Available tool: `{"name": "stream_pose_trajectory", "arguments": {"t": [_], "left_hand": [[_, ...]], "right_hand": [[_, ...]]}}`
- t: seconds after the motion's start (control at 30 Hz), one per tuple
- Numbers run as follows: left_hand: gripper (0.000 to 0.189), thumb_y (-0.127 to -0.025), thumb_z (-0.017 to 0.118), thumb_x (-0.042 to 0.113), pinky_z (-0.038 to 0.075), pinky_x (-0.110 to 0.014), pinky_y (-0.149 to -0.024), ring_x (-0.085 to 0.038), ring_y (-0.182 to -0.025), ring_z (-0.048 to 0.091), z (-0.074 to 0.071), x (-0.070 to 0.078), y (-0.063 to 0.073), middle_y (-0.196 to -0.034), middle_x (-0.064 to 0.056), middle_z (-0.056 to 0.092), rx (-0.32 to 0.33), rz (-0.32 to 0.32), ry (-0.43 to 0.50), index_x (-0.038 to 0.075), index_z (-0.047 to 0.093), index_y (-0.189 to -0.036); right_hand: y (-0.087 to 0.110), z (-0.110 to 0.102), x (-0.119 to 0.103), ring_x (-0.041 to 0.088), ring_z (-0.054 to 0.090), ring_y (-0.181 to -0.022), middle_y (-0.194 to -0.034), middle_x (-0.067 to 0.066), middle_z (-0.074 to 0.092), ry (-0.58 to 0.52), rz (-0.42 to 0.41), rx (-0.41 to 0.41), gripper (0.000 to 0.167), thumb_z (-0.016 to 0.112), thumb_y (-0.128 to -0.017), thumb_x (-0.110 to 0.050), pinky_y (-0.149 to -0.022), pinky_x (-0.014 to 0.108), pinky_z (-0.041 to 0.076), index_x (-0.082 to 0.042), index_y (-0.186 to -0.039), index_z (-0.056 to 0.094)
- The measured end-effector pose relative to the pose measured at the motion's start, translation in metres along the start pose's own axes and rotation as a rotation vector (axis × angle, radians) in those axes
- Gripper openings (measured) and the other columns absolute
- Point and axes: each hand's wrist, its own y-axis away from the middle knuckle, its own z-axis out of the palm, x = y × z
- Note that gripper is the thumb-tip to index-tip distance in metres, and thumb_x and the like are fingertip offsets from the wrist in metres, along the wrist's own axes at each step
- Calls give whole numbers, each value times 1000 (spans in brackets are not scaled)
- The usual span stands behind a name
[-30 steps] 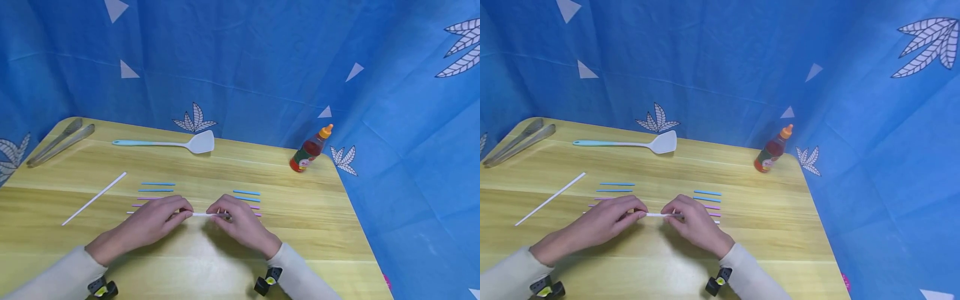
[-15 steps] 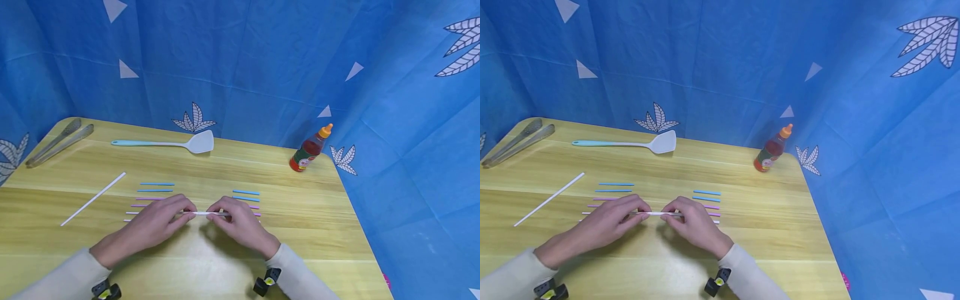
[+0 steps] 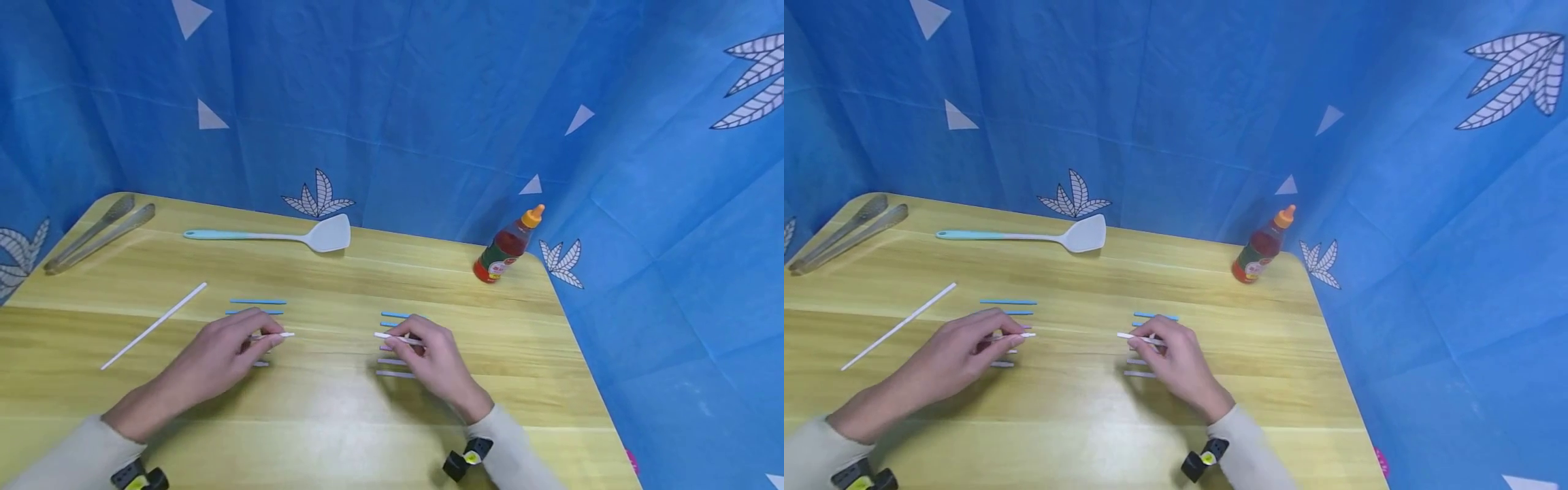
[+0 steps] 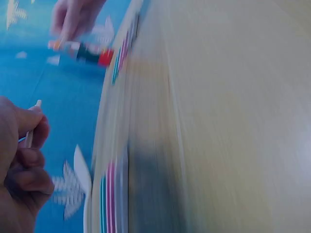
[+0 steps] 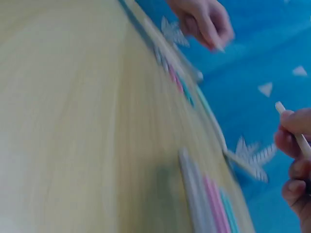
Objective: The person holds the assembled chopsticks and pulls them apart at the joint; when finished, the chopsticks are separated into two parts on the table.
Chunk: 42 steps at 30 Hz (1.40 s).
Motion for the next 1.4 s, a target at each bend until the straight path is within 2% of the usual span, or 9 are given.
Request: {"name": "stream_pose_trajectory", "arguments": {"t": [0.07, 0.13, 0.3, 0.43, 0.6, 0.8, 0.97, 1.17, 1.4], "left_hand": [[10, -107, 73, 19, 44, -22, -62, 3, -69, 48, -10, -10, 7, -97, 16, 67, 3, -47, -9, 28, 76, -110], [16, -107, 72, 18, 43, -22, -63, 3, -71, 48, -17, -19, 13, -101, 17, 68, -8, -58, -19, 30, 77, -117], [25, -102, 78, 13, 45, -22, -69, 4, -81, 52, -22, -34, 25, -107, 20, 68, -20, 9, -60, 33, 79, -117], [26, -96, 85, 16, 54, -27, -77, 4, -92, 59, -22, -40, 33, -107, 24, 67, -41, 43, -133, 37, 78, -110], [31, -91, 89, 17, 55, -27, -80, 6, -94, 59, -21, -45, 39, -101, 29, 65, -75, 93, -179, 40, 73, -102], [33, -87, 91, 17, 54, -30, -77, 7, -91, 56, -17, -47, 43, -99, 31, 62, -96, 157, -250, 40, 72, -99], [24, -89, 90, 23, 53, -34, -79, 4, -92, 59, -14, -49, 46, -102, 28, 65, -86, 183, -290, 38, 73, -98], [25, -87, 91, 25, 45, -33, -77, 2, -94, 61, -9, -50, 48, -103, 27, 66, -60, 213, -321, 39, 73, -98], [19, -91, 88, 27, 46, -33, -79, 0, -96, 64, -5, -50, 47, -105, 25, 68, -52, 217, -314, 38, 75, -100]], "right_hand": [[10, -12, 9, 4, 59, -74, -91, -7, 71, 4, 44, 16, 8, 78, -102, -13, -63, 20, 50, -21, -102, 79], [19, -19, 16, 4, 58, -77, -94, -8, 70, 26, 60, 2, 8, 78, -103, -15, -66, 22, 52, -23, -103, 79], [39, -23, 23, 3, 60, -84, -104, -9, 71, 77, 44, -55, 10, 78, -103, -13, -70, 24, 56, -21, -108, 81], [47, -18, 20, 2, 64, -90, -106, -12, 72, 112, 49, -98, 13, 81, -100, -13, -78, 25, 58, -22, -109, 81], [52, -8, 16, 2, 62, -89, -99, -15, 70, 186, 46, -158, 12, 84, -97, -14, -79, 24, 57, -23, -105, 80], [54, 1, 14, 3, 60, -86, -96, -11, 70, 358, -75, -171, 9, 86, -95, -18, -77, 22, 54, -21, -102, 83], [52, 5, 13, 3, 60, -87, -94, -11, 71, 487, -152, -151, 9, 88, -94, -20, -80, 28, 54, -21, -102, 83], [51, 5, 14, 4, 60, -87, -94, -11, 71, 507, -163, -149, 11, 88, -93, -18, -79, 31, 54, -21, -102, 83], [52, 5, 15, 4, 61, -88, -94, -11, 71, 474, -164, -145, 11, 88, -93, -15, -80, 27, 55, -21, -101, 83]]}}
